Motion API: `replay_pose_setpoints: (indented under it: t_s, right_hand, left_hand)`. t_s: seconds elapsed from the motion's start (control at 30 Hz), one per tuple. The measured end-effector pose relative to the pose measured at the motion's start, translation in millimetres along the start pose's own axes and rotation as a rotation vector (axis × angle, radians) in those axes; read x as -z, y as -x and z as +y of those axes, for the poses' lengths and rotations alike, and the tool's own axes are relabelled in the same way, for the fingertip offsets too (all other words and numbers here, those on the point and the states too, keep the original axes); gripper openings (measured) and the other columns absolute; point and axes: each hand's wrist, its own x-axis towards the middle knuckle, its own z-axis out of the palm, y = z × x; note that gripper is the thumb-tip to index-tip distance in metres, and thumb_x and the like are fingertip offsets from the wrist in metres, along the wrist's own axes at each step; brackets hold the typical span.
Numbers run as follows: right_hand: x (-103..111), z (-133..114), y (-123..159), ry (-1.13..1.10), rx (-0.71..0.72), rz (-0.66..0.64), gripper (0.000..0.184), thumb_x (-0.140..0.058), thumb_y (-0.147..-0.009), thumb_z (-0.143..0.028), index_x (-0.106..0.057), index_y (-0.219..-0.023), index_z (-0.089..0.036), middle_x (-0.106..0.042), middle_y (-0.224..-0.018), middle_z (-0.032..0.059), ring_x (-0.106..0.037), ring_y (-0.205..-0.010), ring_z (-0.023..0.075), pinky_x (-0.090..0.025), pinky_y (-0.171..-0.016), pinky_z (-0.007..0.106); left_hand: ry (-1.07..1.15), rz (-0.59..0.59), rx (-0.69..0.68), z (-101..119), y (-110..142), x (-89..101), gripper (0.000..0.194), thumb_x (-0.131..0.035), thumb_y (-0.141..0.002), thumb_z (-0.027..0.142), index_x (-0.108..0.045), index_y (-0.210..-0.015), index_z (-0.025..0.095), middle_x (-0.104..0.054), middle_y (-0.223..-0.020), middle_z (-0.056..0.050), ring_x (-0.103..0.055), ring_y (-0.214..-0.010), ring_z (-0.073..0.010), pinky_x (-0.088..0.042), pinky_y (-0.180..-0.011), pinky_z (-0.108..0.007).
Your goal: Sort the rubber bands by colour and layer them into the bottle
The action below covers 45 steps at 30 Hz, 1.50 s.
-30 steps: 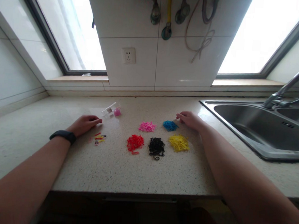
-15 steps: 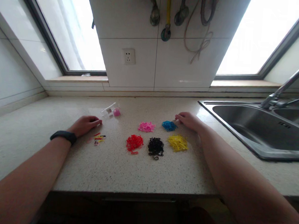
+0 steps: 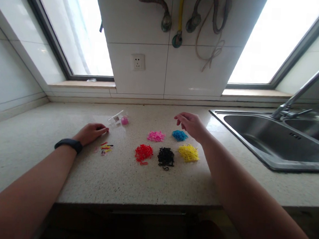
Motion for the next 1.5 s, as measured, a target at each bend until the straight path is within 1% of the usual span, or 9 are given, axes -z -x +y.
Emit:
replay_pose_setpoints:
  t_s: [0.17, 0.3, 0.4, 0.47, 0.57, 0.73, 1.03, 1.23, 1.5]
  right_hand:
    - [-60, -66, 1, 0.246, 0.207, -0.357, 0.020, -0.064, -0.086, -0.032, -0.074, -0.090, -0.015, -0.070, -0.077, 0.0037, -0.055, -0.065, 0.0110, -0.038, -0.061, 0.025]
    - [-115, -103, -2, 0.533, 0.361, -0.589, 0.021, -0.063, -0.087, -0.029, -0.078, -0.096, -0.019, -0.076, -0.085, 0.0057, -0.062, -0.071, 0.0142, -0.038, -0.064, 0.026]
    - [-158, -113, -6, 0.688, 0.431, -0.658, 0.023, -0.060, -0.089, -0.030, -0.079, -0.098, -0.019, -0.077, -0.096, 0.0104, -0.068, -0.083, 0.0215, -0.046, -0.069, 0.029]
    - [-182, -111, -9, 0.781, 0.448, -0.645, 0.025, -0.056, -0.090, -0.023, -0.078, -0.100, -0.016, -0.076, -0.103, 0.0143, -0.069, -0.091, 0.0260, -0.050, -0.074, 0.034]
    - [-206, -100, -13, 0.807, 0.463, -0.681, 0.024, -0.058, -0.090, -0.024, -0.076, -0.103, -0.017, -0.075, -0.111, 0.0146, -0.069, -0.097, 0.0287, -0.054, -0.078, 0.039]
    - [-217, -87, -16, 0.816, 0.430, -0.693, 0.027, -0.063, -0.088, -0.029, -0.074, -0.110, -0.019, -0.073, -0.118, 0.0148, -0.069, -0.101, 0.0295, -0.056, -0.082, 0.041]
    - [-224, -80, -12, 0.797, 0.431, -0.636, 0.028, -0.053, -0.093, -0.027, -0.072, -0.111, -0.017, -0.074, -0.114, 0.0156, -0.071, -0.098, 0.0305, -0.058, -0.080, 0.046]
    - [-223, -81, -16, 0.775, 0.408, -0.694, 0.034, -0.058, -0.091, -0.041, -0.072, -0.111, -0.017, -0.072, -0.117, 0.0176, -0.069, -0.104, 0.0344, -0.058, -0.079, 0.049]
    - [-209, -85, -14, 0.748, 0.412, -0.644, 0.027, -0.056, -0.088, -0.027, -0.075, -0.103, -0.015, -0.074, -0.110, 0.0176, -0.070, -0.097, 0.0303, -0.055, -0.078, 0.040]
  left_hand:
    - [0.011, 0.002, 0.015, -3, -2, -0.1, 0.052, -0.056, -0.081, 0.065, -0.075, -0.093, 0.019, -0.065, -0.068, 0.000, -0.056, -0.065, -0.0178, -0.040, -0.061, -0.027]
    - [0.018, 0.013, 0.003, -5, -3, -1.0, 0.053, -0.056, -0.080, 0.066, -0.075, -0.093, 0.018, -0.066, -0.069, -0.001, -0.056, -0.066, -0.0178, -0.040, -0.061, -0.027]
    - [0.028, 0.022, -0.014, -5, -4, -1.1, 0.053, -0.057, -0.079, 0.066, -0.075, -0.091, 0.018, -0.068, -0.071, -0.002, -0.057, -0.068, -0.0185, -0.041, -0.062, -0.027]
    - [0.045, 0.016, -0.017, -4, -4, -0.8, 0.052, -0.058, -0.078, 0.066, -0.076, -0.089, 0.018, -0.070, -0.073, -0.002, -0.059, -0.069, -0.0193, -0.042, -0.064, -0.027]
    - [0.064, 0.015, -0.004, -2, -4, 0.0, 0.051, -0.059, -0.076, 0.065, -0.076, -0.088, 0.018, -0.072, -0.076, -0.003, -0.061, -0.071, -0.0201, -0.044, -0.066, -0.027]
    - [0.040, 0.016, 0.028, -1, -5, 0.8, 0.052, -0.059, -0.075, 0.065, -0.076, -0.090, 0.019, -0.073, -0.079, -0.004, -0.063, -0.076, -0.0221, -0.045, -0.068, -0.028]
    - [0.042, 0.012, 0.019, 3, -4, 2.4, 0.052, -0.058, -0.074, 0.064, -0.076, -0.090, 0.018, -0.074, -0.081, -0.004, -0.064, -0.079, -0.0229, -0.046, -0.072, -0.028]
    - [0.029, 0.018, 0.026, 6, -3, 4.2, 0.052, -0.059, -0.074, 0.064, -0.076, -0.091, 0.017, -0.074, -0.081, -0.005, -0.064, -0.078, -0.0228, -0.045, -0.069, -0.029]
    - [0.038, 0.015, 0.040, 4, -3, 3.2, 0.055, -0.057, -0.077, 0.066, -0.076, -0.093, 0.018, -0.071, -0.075, -0.003, -0.060, -0.072, -0.0203, -0.043, -0.066, -0.027]
